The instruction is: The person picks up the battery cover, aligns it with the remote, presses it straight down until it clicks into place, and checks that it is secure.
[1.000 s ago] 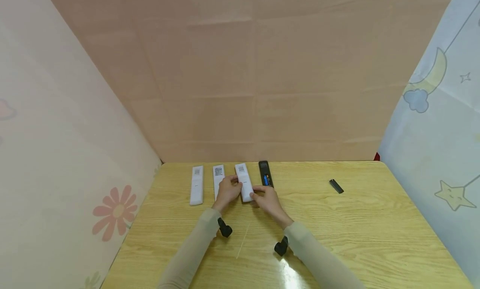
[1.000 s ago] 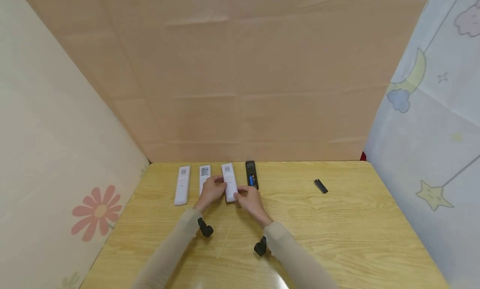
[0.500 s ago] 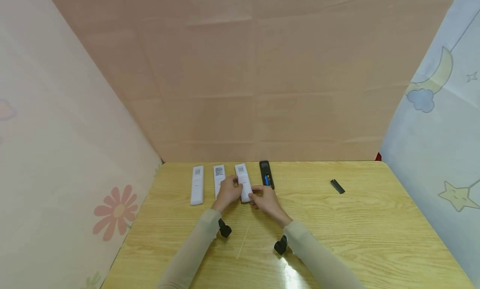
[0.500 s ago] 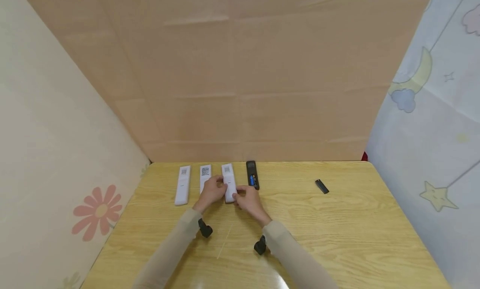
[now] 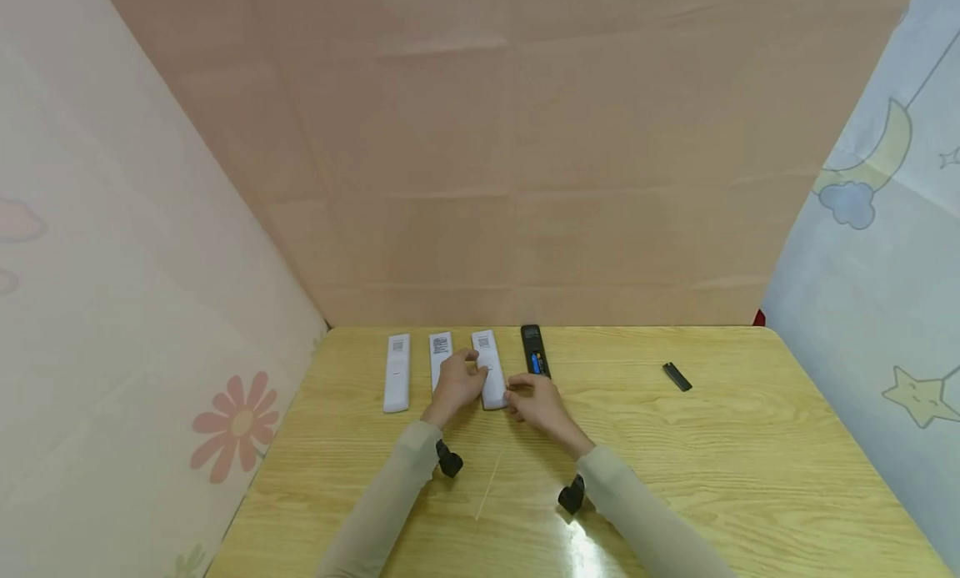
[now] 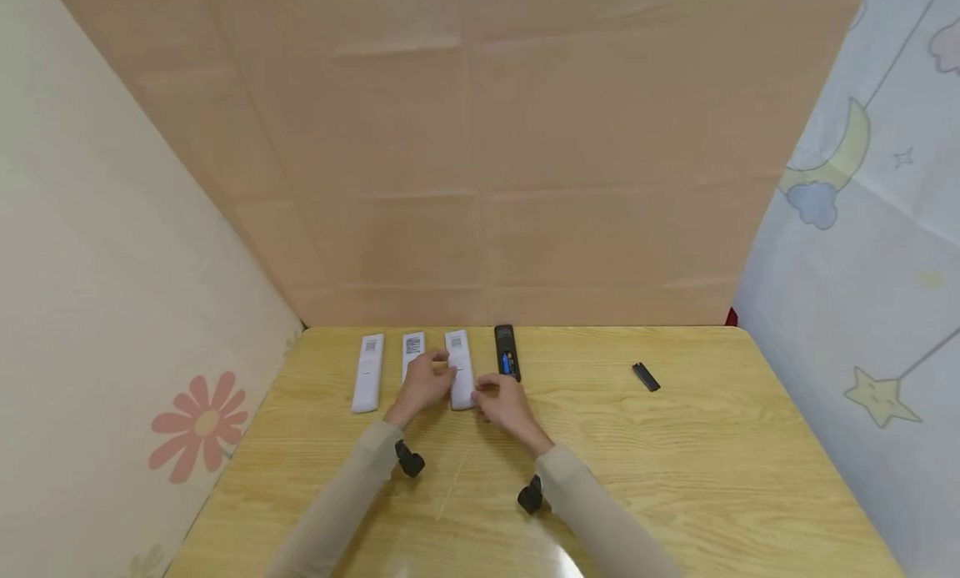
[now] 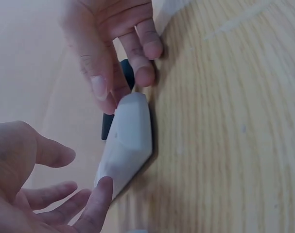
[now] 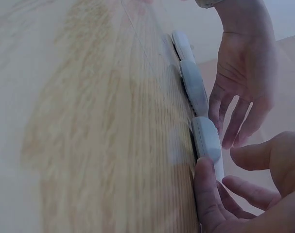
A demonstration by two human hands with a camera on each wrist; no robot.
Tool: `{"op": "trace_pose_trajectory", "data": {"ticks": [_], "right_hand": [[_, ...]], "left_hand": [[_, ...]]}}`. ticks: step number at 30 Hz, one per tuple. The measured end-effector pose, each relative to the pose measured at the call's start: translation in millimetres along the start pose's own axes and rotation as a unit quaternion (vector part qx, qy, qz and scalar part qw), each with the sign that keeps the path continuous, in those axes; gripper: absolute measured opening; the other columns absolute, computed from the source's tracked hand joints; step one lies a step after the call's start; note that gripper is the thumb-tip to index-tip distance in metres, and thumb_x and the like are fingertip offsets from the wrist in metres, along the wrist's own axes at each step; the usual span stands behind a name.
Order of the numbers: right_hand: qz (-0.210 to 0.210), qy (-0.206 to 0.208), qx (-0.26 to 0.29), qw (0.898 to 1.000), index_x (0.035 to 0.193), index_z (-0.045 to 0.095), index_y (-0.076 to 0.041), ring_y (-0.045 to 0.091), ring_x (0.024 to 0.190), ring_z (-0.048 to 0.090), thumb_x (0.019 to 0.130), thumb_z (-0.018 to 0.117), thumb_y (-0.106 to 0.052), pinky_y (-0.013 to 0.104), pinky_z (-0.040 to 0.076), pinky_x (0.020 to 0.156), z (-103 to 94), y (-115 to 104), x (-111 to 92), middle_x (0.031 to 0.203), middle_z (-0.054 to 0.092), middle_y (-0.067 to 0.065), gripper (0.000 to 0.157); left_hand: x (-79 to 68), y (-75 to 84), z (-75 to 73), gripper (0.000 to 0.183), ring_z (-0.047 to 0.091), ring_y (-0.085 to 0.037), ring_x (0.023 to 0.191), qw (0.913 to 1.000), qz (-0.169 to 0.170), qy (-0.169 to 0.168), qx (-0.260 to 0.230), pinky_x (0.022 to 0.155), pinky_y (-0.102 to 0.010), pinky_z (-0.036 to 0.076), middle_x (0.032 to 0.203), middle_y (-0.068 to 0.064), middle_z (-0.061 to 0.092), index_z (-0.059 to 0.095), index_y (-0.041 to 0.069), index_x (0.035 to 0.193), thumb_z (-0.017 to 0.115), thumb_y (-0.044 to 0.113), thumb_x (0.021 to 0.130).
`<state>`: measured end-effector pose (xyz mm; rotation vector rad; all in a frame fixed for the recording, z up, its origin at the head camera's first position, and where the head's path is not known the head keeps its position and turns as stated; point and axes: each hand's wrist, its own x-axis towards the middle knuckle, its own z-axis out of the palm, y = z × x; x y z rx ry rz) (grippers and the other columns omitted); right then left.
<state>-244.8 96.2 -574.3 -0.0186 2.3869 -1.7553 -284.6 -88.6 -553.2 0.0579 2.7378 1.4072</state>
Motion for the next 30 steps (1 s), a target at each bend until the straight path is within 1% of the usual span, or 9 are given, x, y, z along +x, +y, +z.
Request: {"op": "trace_pose_trajectory", "data": {"ticks": [4,7,10,14,19,22,27,30], "right_hand": [[0.002,0.0,0.001,1.0,0.137,0.065,0.007,0.022,0.084,0.076,0.102,0.07,-0.007,0.036,0.066,0.072,-4.1,-0.6,-2.0,0.125,0.071,0.02,0.038],[-0.001,-0.001,0.0,1.0,0.138,0.065,0.006,0.023,0.086,0.075,0.103,0.07,-0.009,0.036,0.066,0.073,-8.1,-1.7,-3.8,0.125,0.07,0.019,0.038],[-0.008,0.007,-0.007,1.0,0.137,0.066,0.004,0.024,0.087,0.074,0.103,0.07,-0.01,0.036,0.066,0.072,-13.3,-3.2,-5.2,0.124,0.069,0.018,0.037],[-0.022,0.018,-0.017,0.999,0.135,0.067,0.004,0.029,0.092,0.076,0.104,0.069,-0.01,0.037,0.066,0.072,-22.3,-5.5,-6.6,0.122,0.068,0.018,0.034],[-0.029,0.025,-0.024,0.999,0.136,0.066,0.005,0.036,0.098,0.077,0.104,0.069,-0.011,0.038,0.065,0.072,-38.3,-9.0,-9.9,0.12,0.067,0.018,0.036],[-0.034,0.032,-0.034,0.998,0.135,0.067,0.003,0.038,0.097,0.076,0.104,0.069,-0.013,0.039,0.064,0.071,-48.7,-10.2,-12.5,0.121,0.068,0.019,0.035],[-0.045,0.038,-0.055,0.997,0.135,0.068,0.002,0.038,0.097,0.076,0.105,0.069,-0.016,0.041,0.064,0.073,-61.9,-9.5,-14.8,0.123,0.069,0.02,0.035],[-0.053,0.042,-0.059,0.996,0.135,0.067,0.003,0.039,0.096,0.075,0.105,0.069,-0.017,0.041,0.063,0.071,-68.0,-8.9,-15.4,0.121,0.07,0.02,0.036]], "left_hand": [[1.1,2.8,-2.1,0.043,0.074,-0.027,0.102,0.9998,0.003,0.0,-0.018,0.074,-0.037,0.061,0.129,-0.021,0.072,0.063,0.0,0.141,0.069,0.02,0.104],[0.5,5.5,-3.9,0.044,0.074,-0.03,0.107,0.9994,0.006,-0.003,-0.033,0.074,-0.038,0.062,0.128,-0.021,0.072,0.062,0.0,0.142,0.068,0.021,0.105],[-0.1,7.6,-5.1,0.043,0.072,-0.033,0.113,0.9991,0.012,-0.003,-0.04,0.077,-0.04,0.063,0.135,-0.02,0.069,0.061,0.001,0.143,0.067,0.021,0.106],[0.0,9.7,-4.1,0.04,0.072,-0.035,0.117,0.9987,0.026,0.007,-0.044,0.084,-0.044,0.064,0.141,-0.019,0.065,0.063,0.0,0.141,0.067,0.019,0.106],[1.2,13.0,0.4,0.038,0.073,-0.038,0.116,0.9969,0.047,0.013,-0.063,0.087,-0.046,0.065,0.138,-0.019,0.067,0.064,-0.002,0.138,0.068,0.016,0.105],[3.3,14.9,3.8,0.037,0.073,-0.039,0.115,0.9961,0.053,0.01,-0.07,0.086,-0.044,0.065,0.136,-0.018,0.069,0.065,-0.001,0.136,0.068,0.017,0.104],[4.9,18.2,8.1,0.036,0.073,-0.037,0.115,0.9968,0.037,0.002,-0.07,0.087,-0.045,0.064,0.134,-0.016,0.069,0.066,0.003,0.135,0.069,0.021,0.104],[5.9,19.7,10.9,0.037,0.072,-0.038,0.116,0.9972,0.032,-0.003,-0.067,0.089,-0.046,0.064,0.134,-0.017,0.069,0.065,0.002,0.136,0.069,0.02,0.104]]}}
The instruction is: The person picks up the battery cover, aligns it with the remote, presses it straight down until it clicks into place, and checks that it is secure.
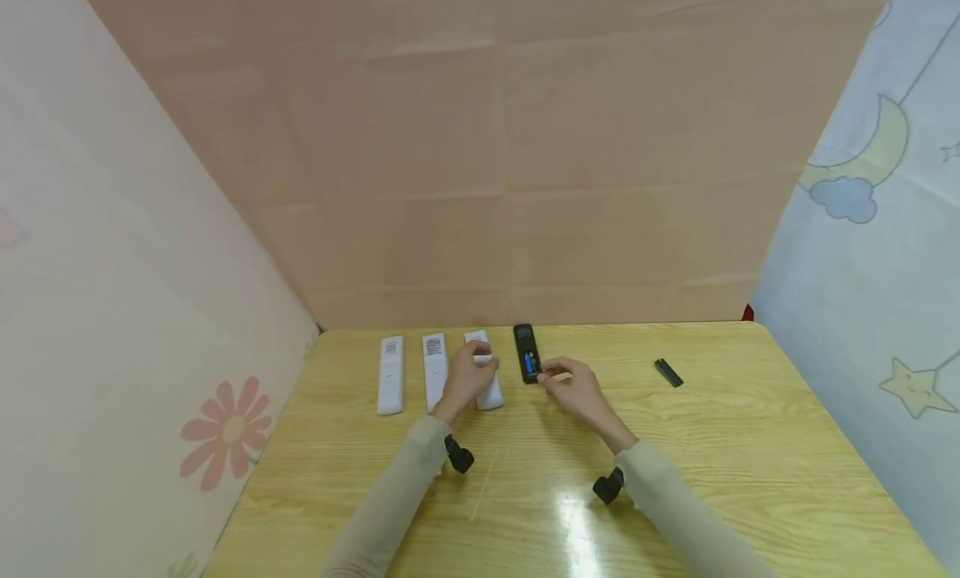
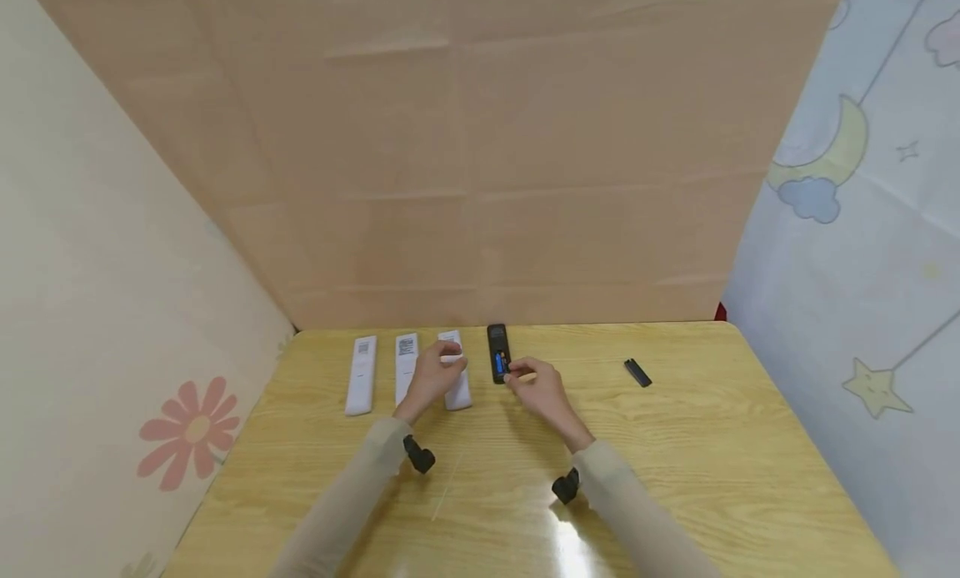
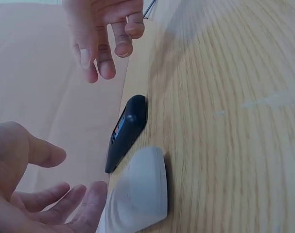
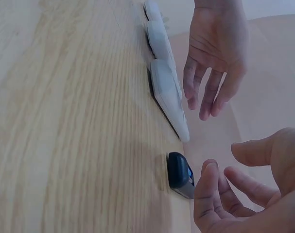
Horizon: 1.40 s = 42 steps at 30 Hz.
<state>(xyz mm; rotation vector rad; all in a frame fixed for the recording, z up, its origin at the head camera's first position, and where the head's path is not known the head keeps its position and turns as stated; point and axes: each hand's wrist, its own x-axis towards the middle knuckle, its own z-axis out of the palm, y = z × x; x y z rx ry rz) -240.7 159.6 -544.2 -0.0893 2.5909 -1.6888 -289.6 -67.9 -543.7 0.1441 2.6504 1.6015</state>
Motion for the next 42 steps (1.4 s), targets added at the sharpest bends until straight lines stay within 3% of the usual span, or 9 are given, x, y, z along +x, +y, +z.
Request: {"op": "trace_pose_trajectory", "data": {"ticks": [10,24,37,42], "right_hand": [[0.011,0.017,-0.003,1.0,0.138,0.065,0.003,0.041,0.099,0.074,0.106,0.067,-0.017,0.03,0.057,0.064,-21.7,0.0,0.1,0.121,0.069,0.019,0.037],[-0.003,0.059,-0.07,0.996,0.137,0.065,0.002,0.04,0.1,0.074,0.107,0.067,-0.019,0.03,0.057,0.065,-61.6,22.9,-6.2,0.123,0.069,0.021,0.037],[-0.038,0.104,-0.146,0.983,0.136,0.065,0.003,0.039,0.1,0.074,0.107,0.067,-0.019,0.034,0.062,0.067,-100.0,32.1,-17.3,0.123,0.07,0.023,0.036],[-0.051,0.116,-0.158,0.979,0.135,0.066,0.004,0.042,0.101,0.074,0.106,0.068,-0.017,0.038,0.065,0.07,-111.3,35.5,-17.9,0.123,0.07,0.025,0.036]], "left_hand": [[5.8,10.7,13.4,0.045,0.068,-0.036,0.119,0.9994,-0.01,-0.031,-0.01,0.097,-0.05,0.06,0.137,-0.016,0.067,0.061,0.0,0.143,0.067,0.023,0.105],[18.1,12.5,41.5,0.05,0.064,-0.036,0.127,0.9976,-0.034,-0.06,0.008,0.102,-0.05,0.058,0.14,-0.015,0.065,0.057,0.0,0.147,0.065,0.029,0.107],[26.9,14.3,58.5,0.049,0.065,-0.032,0.125,0.9971,-0.04,-0.041,0.05,0.1,-0.047,0.059,0.138,-0.016,0.064,0.058,0.0,0.145,0.065,0.03,0.107],[30.9,16.6,60.4,0.048,0.07,-0.027,0.112,0.9966,-0.036,-0.025,0.07,0.093,-0.043,0.061,0.137,-0.018,0.066,0.059,-0.001,0.142,0.067,0.029,0.106]]}}
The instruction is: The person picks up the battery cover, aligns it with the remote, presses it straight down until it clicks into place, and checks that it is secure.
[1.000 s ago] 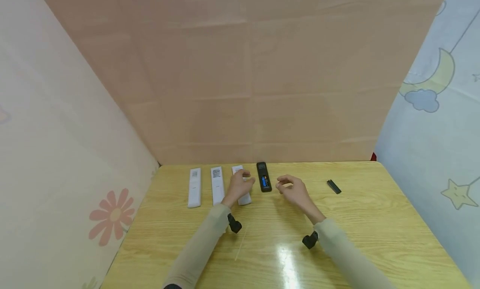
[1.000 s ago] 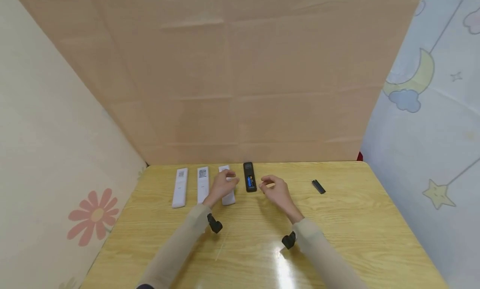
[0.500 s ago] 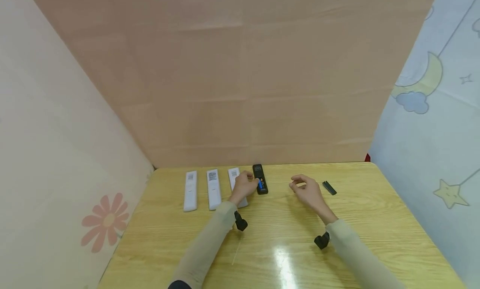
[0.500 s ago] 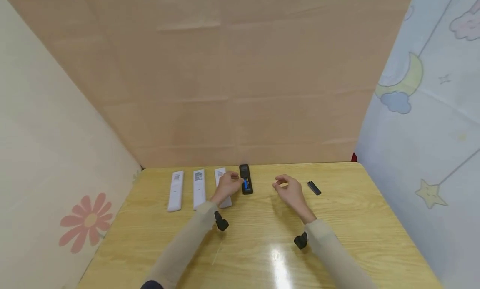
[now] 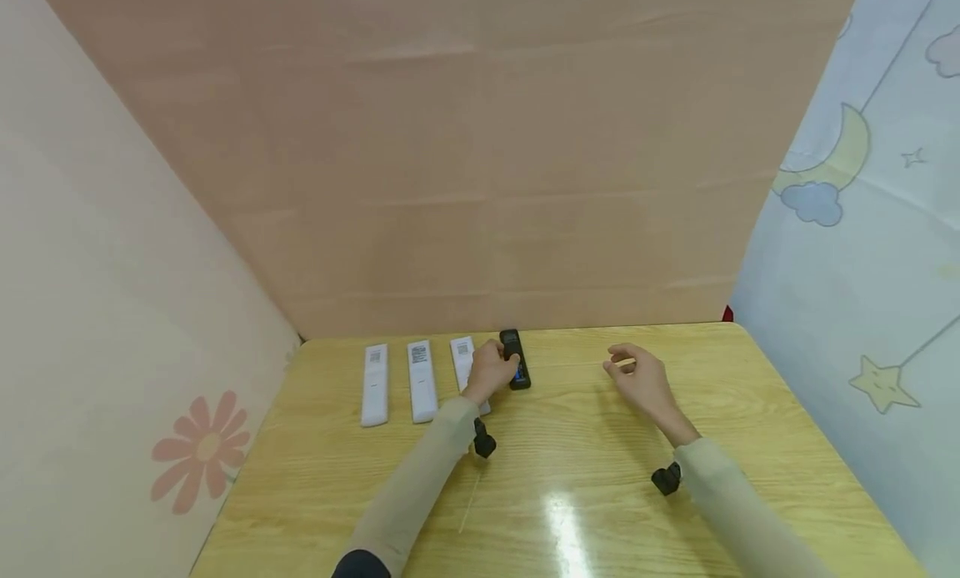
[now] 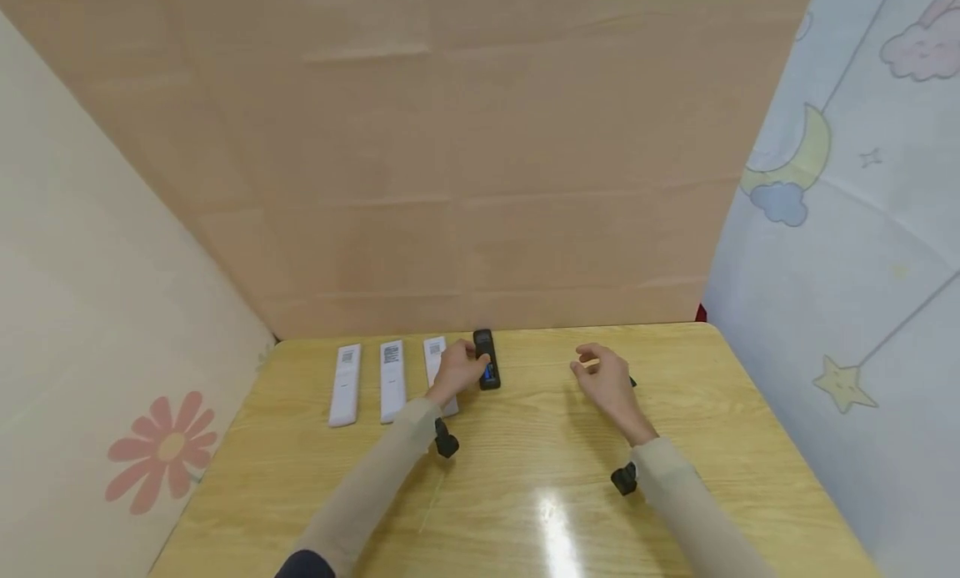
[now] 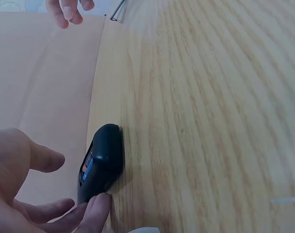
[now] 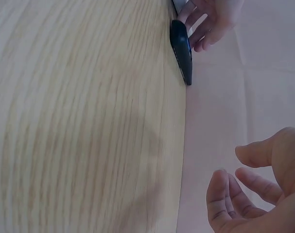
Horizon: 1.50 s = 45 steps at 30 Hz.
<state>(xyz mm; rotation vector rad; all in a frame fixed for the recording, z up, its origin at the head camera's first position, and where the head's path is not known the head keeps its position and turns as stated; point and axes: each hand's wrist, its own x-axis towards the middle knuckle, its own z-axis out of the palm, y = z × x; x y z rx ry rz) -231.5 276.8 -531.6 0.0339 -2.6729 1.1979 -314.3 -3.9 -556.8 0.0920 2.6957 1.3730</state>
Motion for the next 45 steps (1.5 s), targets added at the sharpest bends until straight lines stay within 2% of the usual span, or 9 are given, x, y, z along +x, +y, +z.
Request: {"op": "trace_pose_trajectory", "data": {"ticks": [5,15,20,26,31,34,37,42,45], "right_hand": [[-0.001,0.007,-0.01,1.0,0.134,0.065,0.006,0.045,0.102,0.074,0.106,0.068,-0.015,0.036,0.065,0.069,-6.4,9.0,0.4,0.124,0.069,0.028,0.035],[-0.001,0.02,-0.026,0.999,0.132,0.066,0.008,0.037,0.096,0.072,0.105,0.067,-0.011,0.024,0.058,0.067,-14.3,23.2,1.2,0.124,0.068,0.029,0.033],[-0.013,0.022,-0.03,0.999,0.131,0.066,0.009,0.036,0.093,0.072,0.104,0.068,-0.009,0.023,0.057,0.065,-15.4,26.8,2.5,0.122,0.067,0.031,0.032],[-0.028,0.018,-0.043,0.998,0.132,0.065,0.011,0.039,0.092,0.073,0.104,0.068,-0.009,0.035,0.062,0.067,-19.5,28.4,5.1,0.122,0.066,0.033,0.035],[-0.028,0.006,-0.048,0.998,0.135,0.063,0.011,0.041,0.095,0.072,0.105,0.066,-0.011,0.045,0.064,0.07,-22.3,31.1,6.3,0.124,0.064,0.034,0.037],[-0.025,0.003,-0.051,0.998,0.135,0.064,0.011,0.041,0.096,0.071,0.105,0.066,-0.01,0.047,0.064,0.072,-22.0,34.0,6.1,0.125,0.064,0.034,0.036],[-0.028,0.003,-0.062,0.998,0.133,0.065,0.011,0.043,0.098,0.069,0.104,0.066,-0.01,0.051,0.063,0.077,-21.2,37.3,5.2,0.125,0.064,0.035,0.036],[-0.032,0.005,-0.08,0.996,0.133,0.066,0.011,0.049,0.104,0.065,0.103,0.067,-0.01,0.062,0.058,0.085,-22.9,40.4,5.1,0.125,0.063,0.036,0.036],[-0.027,-0.004,-0.088,0.996,0.135,0.065,0.011,0.051,0.108,0.063,0.104,0.066,-0.01,0.065,0.056,0.088,-24.1,41.9,5.2,0.127,0.062,0.036,0.037]], "left_hand": [[1.1,0.3,2.8,0.047,0.073,-0.024,0.095,0.9998,0.0,0.016,0.009,0.079,-0.038,0.063,0.131,-0.022,0.068,0.06,-0.004,0.139,0.068,0.028,0.105],[8.1,3.3,9.9,0.051,0.068,-0.031,0.105,0.9988,-0.016,0.036,0.028,0.085,-0.042,0.063,0.127,-0.021,0.064,0.06,-0.004,0.141,0.067,0.033,0.106],[13.7,7.3,10.7,0.046,0.061,-0.029,0.1,0.9975,-0.029,0.028,0.058,0.08,-0.042,0.059,0.122,-0.021,0.063,0.067,-0.004,0.128,0.067,0.036,0.105],[19.9,13.5,12.4,0.044,0.061,-0.028,0.097,0.9941,-0.045,0.004,0.098,0.071,-0.038,0.057,0.126,-0.023,0.065,0.074,-0.003,0.119,0.067,0.039,0.106],[21.9,16.3,12.3,0.037,0.065,-0.018,0.067,0.9949,-0.041,0.001,0.092,0.051,-0.028,0.05,0.093,-0.014,0.071,0.075,-0.004,0.111,0.071,0.032,0.103],[23.2,15.7,12.2,0.035,0.062,-0.016,0.059,0.9953,-0.047,0.001,0.084,0.047,-0.027,0.047,0.08,-0.01,0.071,0.075,-0.003,0.106,0.075,0.031,0.101],[23.9,14.4,11.9,0.036,0.063,-0.018,0.062,0.995,-0.052,0.002,0.085,0.049,-0.029,0.048,0.086,-0.012,0.073,0.075,-0.003,0.109,0.078,0.032,0.099],[24.7,14.7,10.8,0.05,0.07,-0.023,0.079,0.995,-0.045,0.013,0.089,0.062,-0.033,0.057,0.111,-0.019,0.074,0.069,-0.004,0.131,0.079,0.031,0.097],[25.1,13.8,9.4,0.051,0.069,-0.023,0.079,0.9953,-0.049,0.014,0.082,0.062,-0.033,0.056,0.111,-0.018,0.074,0.068,-0.004,0.132,0.08,0.032,0.097]]}}
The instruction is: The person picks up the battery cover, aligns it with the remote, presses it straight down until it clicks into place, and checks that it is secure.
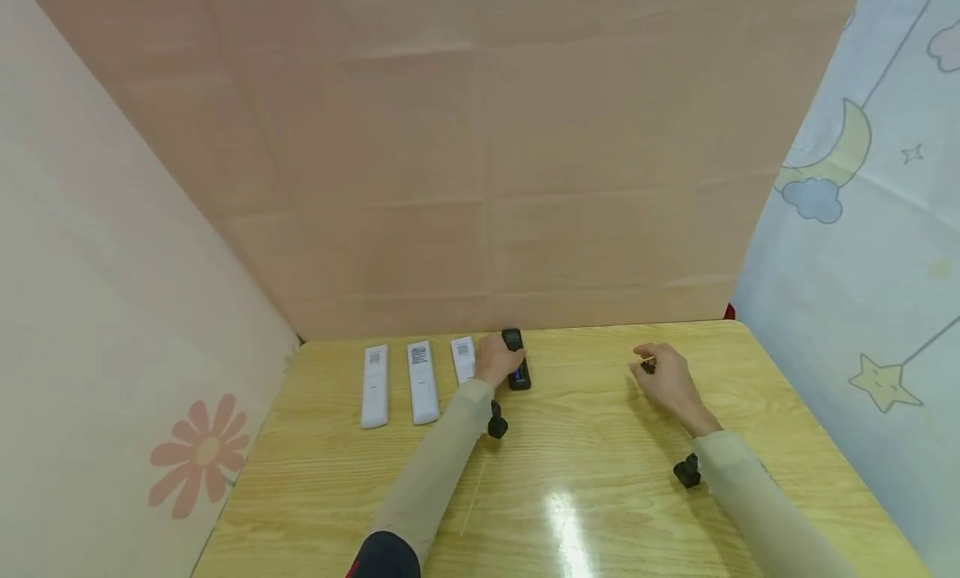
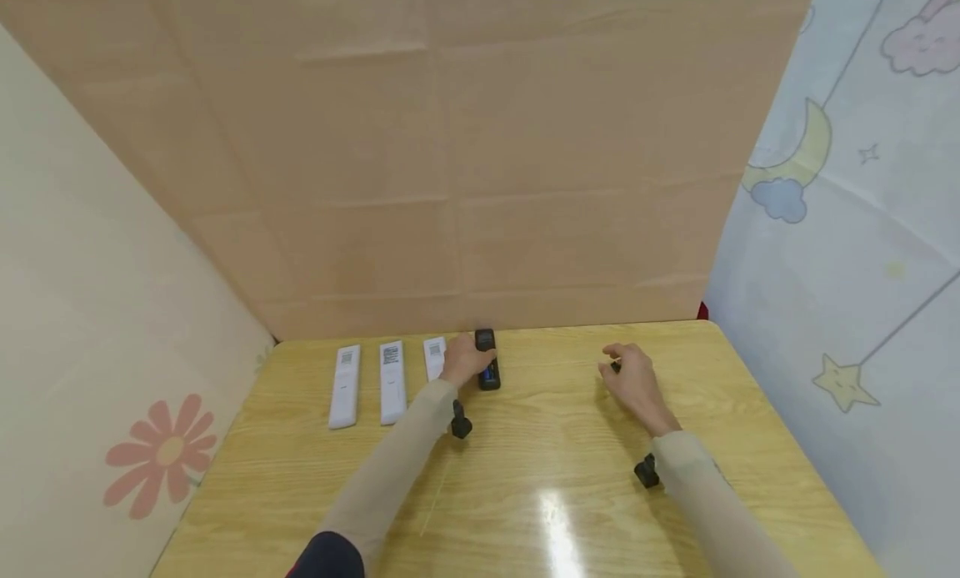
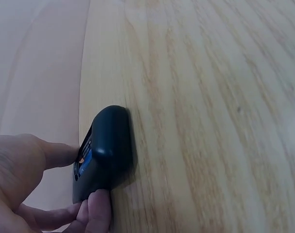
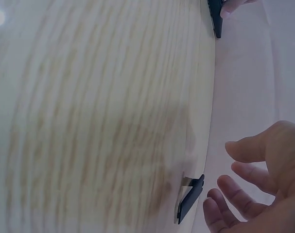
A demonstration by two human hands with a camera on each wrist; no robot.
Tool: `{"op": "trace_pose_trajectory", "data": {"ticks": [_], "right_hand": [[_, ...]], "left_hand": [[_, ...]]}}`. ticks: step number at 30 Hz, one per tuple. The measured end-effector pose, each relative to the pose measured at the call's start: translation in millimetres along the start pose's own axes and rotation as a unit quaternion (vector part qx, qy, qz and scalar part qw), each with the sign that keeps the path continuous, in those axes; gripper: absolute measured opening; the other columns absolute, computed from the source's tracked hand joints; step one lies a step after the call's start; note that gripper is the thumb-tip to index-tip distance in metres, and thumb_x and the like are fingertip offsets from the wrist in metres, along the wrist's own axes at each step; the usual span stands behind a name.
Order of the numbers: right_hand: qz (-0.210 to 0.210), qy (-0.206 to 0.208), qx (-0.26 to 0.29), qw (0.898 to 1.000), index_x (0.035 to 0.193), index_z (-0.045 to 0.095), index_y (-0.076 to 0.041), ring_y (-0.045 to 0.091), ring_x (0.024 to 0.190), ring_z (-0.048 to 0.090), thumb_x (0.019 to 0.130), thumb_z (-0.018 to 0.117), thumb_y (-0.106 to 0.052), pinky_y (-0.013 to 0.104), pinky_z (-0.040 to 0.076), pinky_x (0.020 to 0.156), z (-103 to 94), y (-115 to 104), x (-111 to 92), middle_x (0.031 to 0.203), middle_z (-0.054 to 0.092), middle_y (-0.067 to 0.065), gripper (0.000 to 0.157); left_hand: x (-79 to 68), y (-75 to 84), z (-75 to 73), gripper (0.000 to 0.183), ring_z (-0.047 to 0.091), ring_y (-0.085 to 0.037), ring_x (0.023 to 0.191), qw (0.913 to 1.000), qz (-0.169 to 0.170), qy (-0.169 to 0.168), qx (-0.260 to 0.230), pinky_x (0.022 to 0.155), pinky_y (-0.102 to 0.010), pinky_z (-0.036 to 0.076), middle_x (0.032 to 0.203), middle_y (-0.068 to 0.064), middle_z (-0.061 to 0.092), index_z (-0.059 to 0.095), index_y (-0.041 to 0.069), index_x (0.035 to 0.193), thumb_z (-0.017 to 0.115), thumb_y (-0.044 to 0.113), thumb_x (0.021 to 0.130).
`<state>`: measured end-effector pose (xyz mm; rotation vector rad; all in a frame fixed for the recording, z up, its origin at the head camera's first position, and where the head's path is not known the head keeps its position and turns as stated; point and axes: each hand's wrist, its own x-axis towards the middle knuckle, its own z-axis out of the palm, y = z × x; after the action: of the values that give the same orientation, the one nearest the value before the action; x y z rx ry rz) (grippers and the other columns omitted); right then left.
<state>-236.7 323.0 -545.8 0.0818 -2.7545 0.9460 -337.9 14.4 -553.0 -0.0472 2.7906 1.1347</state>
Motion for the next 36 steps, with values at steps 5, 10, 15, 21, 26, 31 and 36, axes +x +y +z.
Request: {"op": "trace_pose_trajectory", "data": {"ticks": [5,10,15,21,26,31,36], "right_hand": [[0.012,-0.022,-0.009,1.0,0.138,0.062,0.012,0.05,0.11,0.063,0.107,0.062,-0.011,0.062,0.056,0.089,-0.2,3.2,0.0,0.13,0.059,0.037,0.039],[0.016,-0.023,-0.017,0.999,0.137,0.062,0.013,0.049,0.106,0.063,0.105,0.06,-0.005,0.059,0.057,0.083,0.1,6.0,-1.2,0.131,0.057,0.039,0.037],[0.012,-0.026,-0.035,0.999,0.137,0.061,0.015,0.058,0.112,0.06,0.103,0.058,0.0,0.066,0.056,0.089,-1.3,10.3,-1.2,0.133,0.053,0.043,0.037],[0.017,-0.032,-0.048,0.998,0.135,0.06,0.018,0.06,0.114,0.059,0.101,0.06,0.001,0.069,0.054,0.092,-0.9,16.9,-0.1,0.129,0.054,0.045,0.039],[0.02,-0.029,-0.052,0.998,0.134,0.06,0.02,0.059,0.11,0.061,0.099,0.059,0.003,0.068,0.055,0.09,-0.7,20.3,1.9,0.125,0.056,0.046,0.039],[0.02,-0.026,-0.055,0.998,0.134,0.06,0.02,0.058,0.108,0.063,0.098,0.06,0.004,0.066,0.056,0.087,-1.1,24.2,3.4,0.122,0.059,0.044,0.04],[0.028,-0.034,-0.05,0.998,0.134,0.059,0.02,0.058,0.108,0.063,0.097,0.061,0.001,0.067,0.056,0.091,-2.6,27.9,2.5,0.12,0.06,0.043,0.042]], "left_hand": [[3.4,-4.7,1.4,0.049,0.065,-0.02,0.074,0.9998,-0.017,-0.002,-0.009,0.058,-0.031,0.051,0.103,-0.011,0.074,0.07,0.0,0.127,0.081,0.037,0.096],[7.3,-9.3,3.7,0.045,0.066,-0.019,0.07,0.9995,-0.022,-0.002,-0.021,0.055,-0.03,0.05,0.094,-0.009,0.074,0.073,0.002,0.119,0.082,0.04,0.094],[10.4,-12.8,4.5,0.033,0.064,-0.018,0.063,0.9987,-0.027,-0.006,-0.042,0.05,-0.029,0.047,0.082,-0.007,0.071,0.073,0.004,0.105,0.076,0.036,0.099],[10.9,-15.8,2.5,0.027,0.052,-0.014,0.051,0.996,-0.021,-0.022,-0.083,0.045,-0.029,0.04,0.065,-0.002,0.06,0.067,0.008,0.088,0.071,0.03,0.104],[9.4,-17.6,-0.4,0.046,0.036,-0.012,0.042,0.9931,-0.007,-0.033,-0.112,0.041,-0.028,0.03,0.05,0.004,0.043,0.051,0.017,0.063,0.068,0.027,0.104],[8.1,-19.8,-1.0,0.055,0.026,-0.011,0.043,0.9894,-0.001,-0.03,-0.142,0.043,-0.028,0.023,0.049,0.006,0.031,0.038,0.019,0.057,0.07,0.024,0.103],[5.7,-21.6,-0.5,0.055,0.029,-0.013,0.046,0.9855,0.001,-0.025,-0.168,0.045,-0.03,0.025,0.051,0.005,0.031,0.037,0.02,0.059,0.072,0.022,0.101]]}}
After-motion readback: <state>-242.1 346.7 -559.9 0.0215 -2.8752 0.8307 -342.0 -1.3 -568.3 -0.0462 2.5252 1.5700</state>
